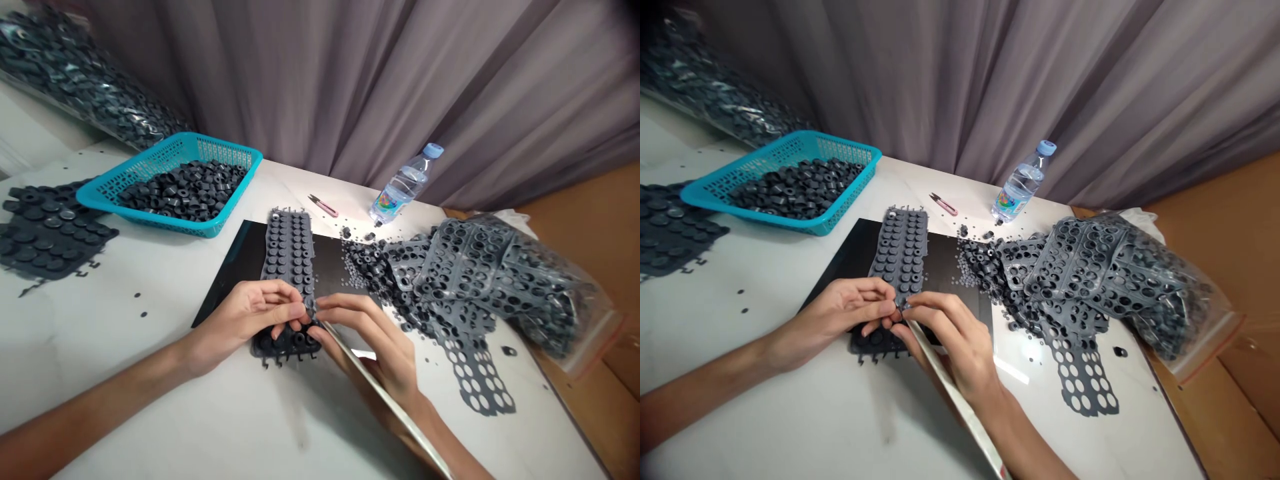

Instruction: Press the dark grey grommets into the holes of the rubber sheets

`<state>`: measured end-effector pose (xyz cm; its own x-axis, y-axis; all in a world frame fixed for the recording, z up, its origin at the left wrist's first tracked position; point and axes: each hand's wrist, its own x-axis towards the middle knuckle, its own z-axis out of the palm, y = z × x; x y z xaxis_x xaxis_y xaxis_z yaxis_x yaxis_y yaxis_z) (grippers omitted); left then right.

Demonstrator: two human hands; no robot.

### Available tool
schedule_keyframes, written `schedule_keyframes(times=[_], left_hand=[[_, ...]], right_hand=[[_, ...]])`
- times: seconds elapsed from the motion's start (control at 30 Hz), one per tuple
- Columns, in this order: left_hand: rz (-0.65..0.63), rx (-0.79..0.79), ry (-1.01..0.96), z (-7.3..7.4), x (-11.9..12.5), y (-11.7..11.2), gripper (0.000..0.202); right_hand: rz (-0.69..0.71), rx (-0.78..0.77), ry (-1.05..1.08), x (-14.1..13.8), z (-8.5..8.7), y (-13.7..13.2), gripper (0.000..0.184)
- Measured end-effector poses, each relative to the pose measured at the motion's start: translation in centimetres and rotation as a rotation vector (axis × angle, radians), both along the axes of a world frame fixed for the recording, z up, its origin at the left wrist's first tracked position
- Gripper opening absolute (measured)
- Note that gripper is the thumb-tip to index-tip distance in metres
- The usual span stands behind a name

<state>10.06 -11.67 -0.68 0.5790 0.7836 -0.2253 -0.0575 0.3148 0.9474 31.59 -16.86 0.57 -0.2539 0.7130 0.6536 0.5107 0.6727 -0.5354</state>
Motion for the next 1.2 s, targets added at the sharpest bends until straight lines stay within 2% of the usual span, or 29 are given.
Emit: schedule_keyframes(times=[0.3,0.5,0.7,0.87,1.07,1.13,1.2], left_hand=[[0.013,0.017,0.025,-0.3,-0.1,0.1,0.021],[0.002,0.017,0.032,-0.1,0.0,0.0,0.021],[-0.009,0.012,0.036,0.0,0.1,0.0,0.021],[-0.016,0.015,0.058,0.3,0.1,0.0,0.023],[0.001,0.028,0.109,0.6,0.2,0.0,0.024],[-0.005,0.027,0.128,0.3,0.1,0.1,0.025],[-0.012,0.010,0.131,-0.1,-0.1,0.2,0.025]], right_hand=[[0.037,-0.031,0.035,-0.1,-0.1,-0.1,0.019],[0.069,-0.050,-0.022,0.1,-0.2,-0.2,0.022],[0.063,0.029,-0.084,0.2,-0.9,0.0,0.023],[0.055,0.026,-0.174,0.5,-1.1,0.0,0.022],[-0.034,-0.026,-0.107,-0.3,-0.8,-0.3,0.017],[-0.126,-0.066,-0.019,-0.4,-0.6,-0.2,0.012],[-0.279,-0.103,0.080,0.3,-0.3,0.2,0.006]])
